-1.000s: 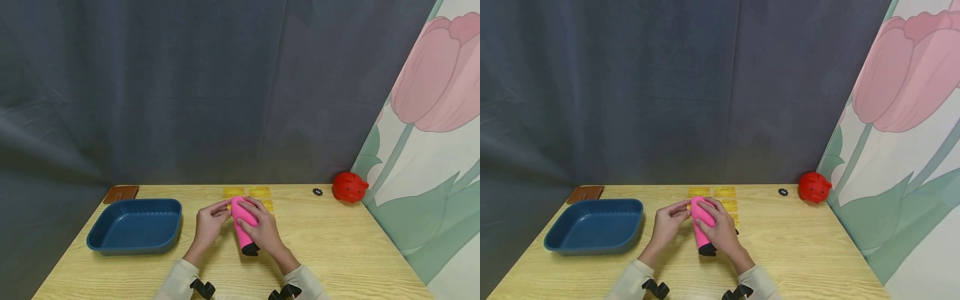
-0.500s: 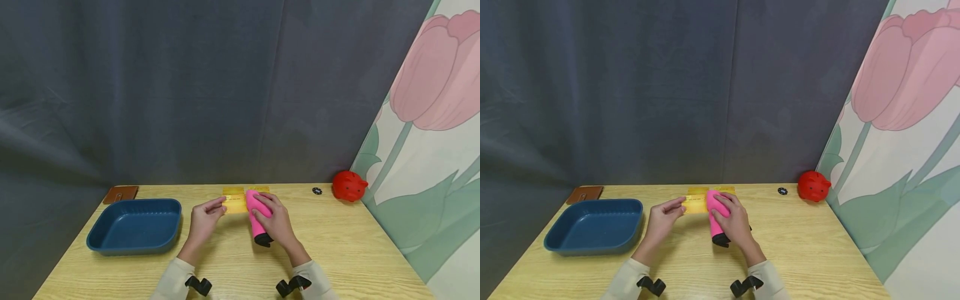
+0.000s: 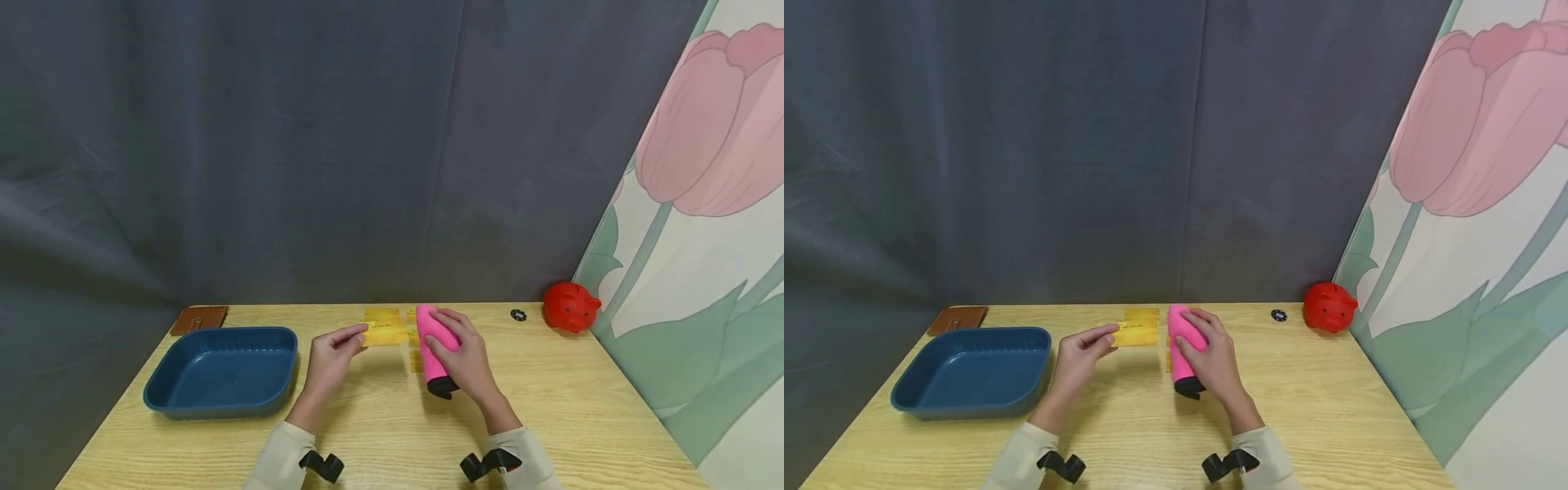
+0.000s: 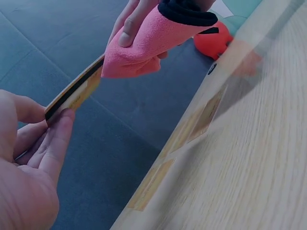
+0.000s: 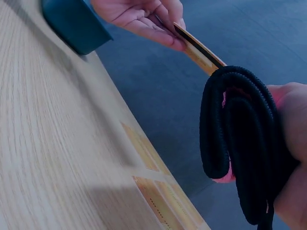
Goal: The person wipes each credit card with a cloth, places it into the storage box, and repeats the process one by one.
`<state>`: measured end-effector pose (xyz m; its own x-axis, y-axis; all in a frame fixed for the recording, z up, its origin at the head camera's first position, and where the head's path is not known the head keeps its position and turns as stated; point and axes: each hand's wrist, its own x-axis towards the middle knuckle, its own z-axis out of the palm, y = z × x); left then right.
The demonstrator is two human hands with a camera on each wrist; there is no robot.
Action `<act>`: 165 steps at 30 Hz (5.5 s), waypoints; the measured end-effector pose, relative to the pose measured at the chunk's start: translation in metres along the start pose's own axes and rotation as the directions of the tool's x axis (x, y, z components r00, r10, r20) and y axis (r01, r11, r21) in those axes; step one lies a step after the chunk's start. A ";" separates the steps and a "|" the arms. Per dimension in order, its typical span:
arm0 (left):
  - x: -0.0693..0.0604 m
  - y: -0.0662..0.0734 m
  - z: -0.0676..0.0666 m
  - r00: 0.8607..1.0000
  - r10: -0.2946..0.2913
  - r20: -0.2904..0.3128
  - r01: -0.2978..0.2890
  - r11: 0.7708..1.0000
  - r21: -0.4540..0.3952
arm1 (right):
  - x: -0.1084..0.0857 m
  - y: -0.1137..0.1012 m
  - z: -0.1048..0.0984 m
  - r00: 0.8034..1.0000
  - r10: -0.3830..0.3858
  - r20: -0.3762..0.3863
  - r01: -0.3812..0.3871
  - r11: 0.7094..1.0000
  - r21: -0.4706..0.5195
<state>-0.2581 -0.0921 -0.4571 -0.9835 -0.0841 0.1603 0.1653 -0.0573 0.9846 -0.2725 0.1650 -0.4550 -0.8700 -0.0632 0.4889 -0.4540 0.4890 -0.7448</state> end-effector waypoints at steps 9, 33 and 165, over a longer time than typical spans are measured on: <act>0.000 0.003 -0.002 0.999 0.034 0.035 -0.034 0.999 0.002 | 0.000 -0.002 -0.005 1.000 0.016 0.002 -0.016 1.000 0.014; -0.002 0.006 -0.002 0.977 0.139 -0.159 -0.122 0.986 0.110 | 0.001 -0.006 -0.008 1.000 0.020 0.001 -0.020 1.000 -0.006; 0.004 0.038 -0.084 0.985 0.079 -0.154 -0.012 0.919 0.394 | 0.005 0.005 -0.017 0.996 0.073 -0.043 -0.074 0.997 -0.018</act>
<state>-0.2492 -0.1781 -0.4248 -0.9441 -0.2407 0.2251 0.1351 0.3403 0.9305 -0.2759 0.1821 -0.4489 -0.8917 0.0101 0.4524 -0.3852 0.5077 -0.7706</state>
